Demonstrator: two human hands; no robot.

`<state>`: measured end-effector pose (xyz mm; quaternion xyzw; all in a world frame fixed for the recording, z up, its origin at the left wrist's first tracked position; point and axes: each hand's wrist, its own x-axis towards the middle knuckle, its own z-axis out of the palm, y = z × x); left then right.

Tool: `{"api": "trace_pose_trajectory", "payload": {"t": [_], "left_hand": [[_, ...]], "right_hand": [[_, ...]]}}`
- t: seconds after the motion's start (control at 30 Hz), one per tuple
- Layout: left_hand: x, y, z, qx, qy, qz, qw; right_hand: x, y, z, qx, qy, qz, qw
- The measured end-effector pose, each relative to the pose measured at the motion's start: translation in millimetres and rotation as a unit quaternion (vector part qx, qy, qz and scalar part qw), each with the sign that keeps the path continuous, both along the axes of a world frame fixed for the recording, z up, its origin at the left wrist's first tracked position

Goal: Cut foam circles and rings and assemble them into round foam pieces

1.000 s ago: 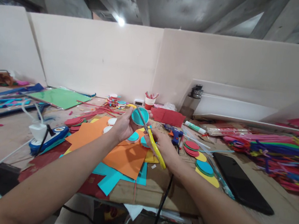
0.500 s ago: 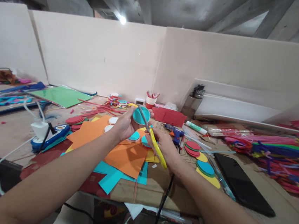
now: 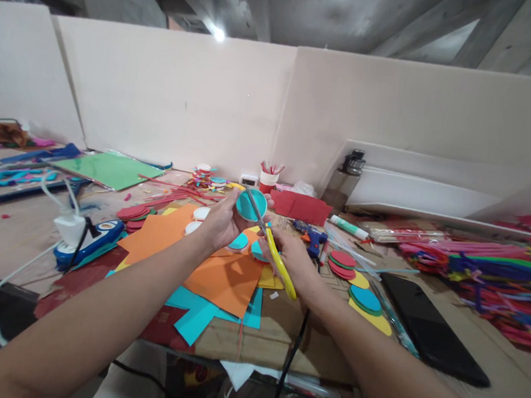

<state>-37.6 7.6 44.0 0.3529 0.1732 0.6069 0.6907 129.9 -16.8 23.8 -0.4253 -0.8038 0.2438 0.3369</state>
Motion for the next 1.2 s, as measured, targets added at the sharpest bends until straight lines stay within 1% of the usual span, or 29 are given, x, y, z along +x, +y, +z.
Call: {"api": "trace_pose_trajectory", "payload": {"t": [0.2,0.4,0.67,0.87,1.0,1.2], "left_hand": [[0.0,0.4,-0.5,0.008,-0.005,-0.005,1.000],[-0.3,-0.2,-1.2,0.010,-0.002,-0.007,1.000],[1.1,-2.8,1.9,-0.001,-0.004,0.003,1.000],[1.4,-2.4,3.2,-0.002,-0.015,-0.001,1.000],[0.5,-2.7,3.9,0.002,-0.006,0.018,1.000],[-5.7,-4.0,4.6,0.078,0.057,0.060,0.994]], "right_hand": [[0.2,-3.9,4.6,-0.010,-0.005,-0.003,1.000],[0.0,-3.3,2.5,-0.005,-0.002,-0.006,1.000],[-0.1,-5.7,8.6,0.001,-0.008,-0.004,1.000],[-1.4,-6.4,8.9,0.000,0.000,0.004,1.000],[-0.4,-10.0,10.7,-0.030,-0.004,0.007,1.000],[3.9,-19.5,14.3,-0.125,0.035,0.022,0.991]]}}
